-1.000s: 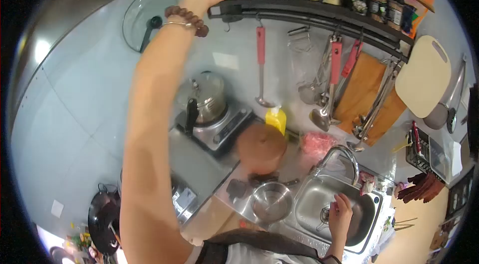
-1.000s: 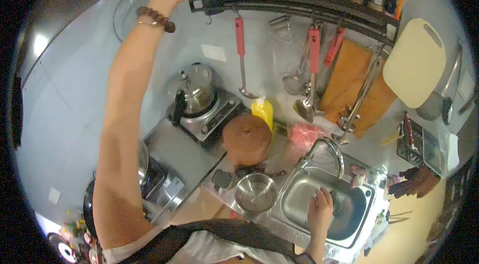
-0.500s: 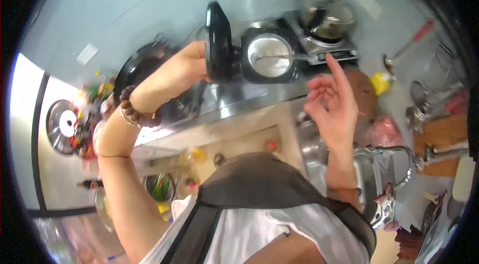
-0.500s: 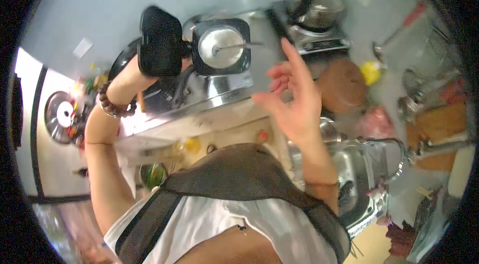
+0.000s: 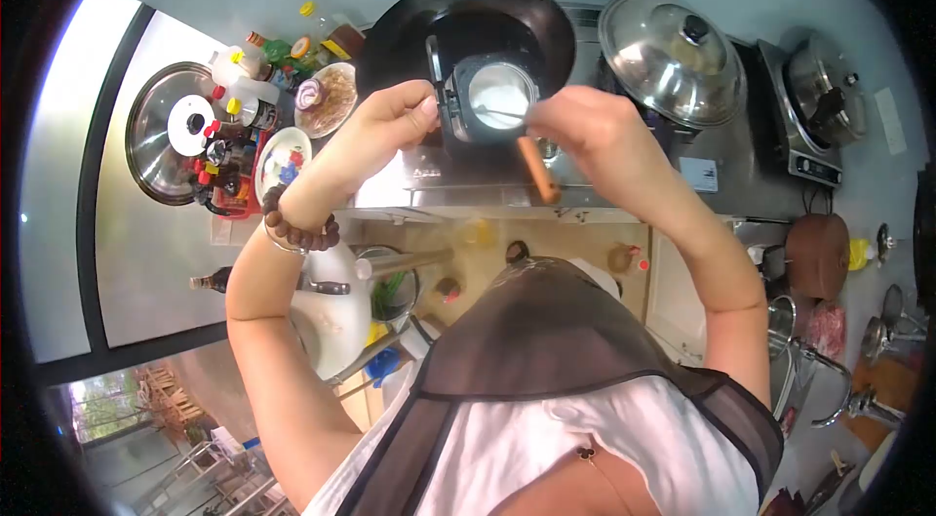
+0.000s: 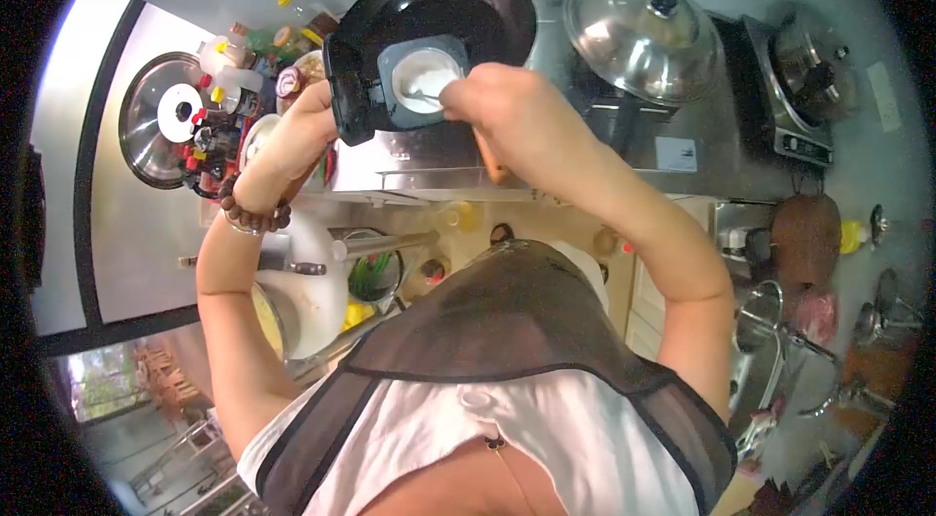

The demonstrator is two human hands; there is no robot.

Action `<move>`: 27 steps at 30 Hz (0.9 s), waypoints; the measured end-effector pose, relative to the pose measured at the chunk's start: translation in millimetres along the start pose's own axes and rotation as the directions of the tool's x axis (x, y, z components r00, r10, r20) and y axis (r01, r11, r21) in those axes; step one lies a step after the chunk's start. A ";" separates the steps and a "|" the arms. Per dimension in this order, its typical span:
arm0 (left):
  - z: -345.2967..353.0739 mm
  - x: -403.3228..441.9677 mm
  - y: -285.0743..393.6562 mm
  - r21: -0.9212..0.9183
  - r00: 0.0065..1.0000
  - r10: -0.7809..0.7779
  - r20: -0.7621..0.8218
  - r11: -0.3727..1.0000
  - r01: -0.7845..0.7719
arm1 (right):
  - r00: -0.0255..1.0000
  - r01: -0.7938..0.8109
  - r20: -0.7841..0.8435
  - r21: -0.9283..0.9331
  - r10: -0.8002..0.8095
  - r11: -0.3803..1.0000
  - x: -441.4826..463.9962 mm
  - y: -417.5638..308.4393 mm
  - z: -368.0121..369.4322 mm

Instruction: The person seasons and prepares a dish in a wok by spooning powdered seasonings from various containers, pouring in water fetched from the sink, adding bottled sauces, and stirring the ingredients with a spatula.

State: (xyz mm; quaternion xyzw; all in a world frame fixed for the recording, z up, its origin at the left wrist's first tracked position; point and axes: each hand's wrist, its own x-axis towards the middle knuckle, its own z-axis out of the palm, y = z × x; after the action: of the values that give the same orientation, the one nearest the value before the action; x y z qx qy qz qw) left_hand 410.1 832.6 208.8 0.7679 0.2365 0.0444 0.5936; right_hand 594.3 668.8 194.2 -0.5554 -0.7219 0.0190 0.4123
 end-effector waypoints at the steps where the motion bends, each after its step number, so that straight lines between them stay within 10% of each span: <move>1: -9.5 -0.6 -5.5 0.002 1.000 -0.010 0.009 1.000 0.010 | 1.000 -0.011 -0.004 0.006 0.011 1.000 8.1 1.8 8.3; 7: -41.9 -1.6 -37.6 -0.004 0.999 -0.041 -0.029 0.999 0.041 | 0.989 -0.149 -0.040 -0.188 0.144 0.971 44.1 6.7 39.9; 15: -59.7 3.1 -62.8 -0.329 0.996 -0.088 -0.027 0.941 0.075 | 0.975 0.047 -0.205 -0.185 -0.086 0.982 63.1 27.0 88.7; 27: -89.3 8.5 -82.6 -0.347 0.962 -0.231 -0.149 0.923 0.168 | 0.951 0.155 -0.229 -0.230 -0.208 0.961 81.4 38.7 96.2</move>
State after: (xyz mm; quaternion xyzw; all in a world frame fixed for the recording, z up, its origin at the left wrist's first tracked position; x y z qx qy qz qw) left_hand 360.8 930.9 156.0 0.6213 0.3575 0.0947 0.6908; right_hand 561.9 791.6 158.7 -0.5247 -0.7100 -0.1658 0.4394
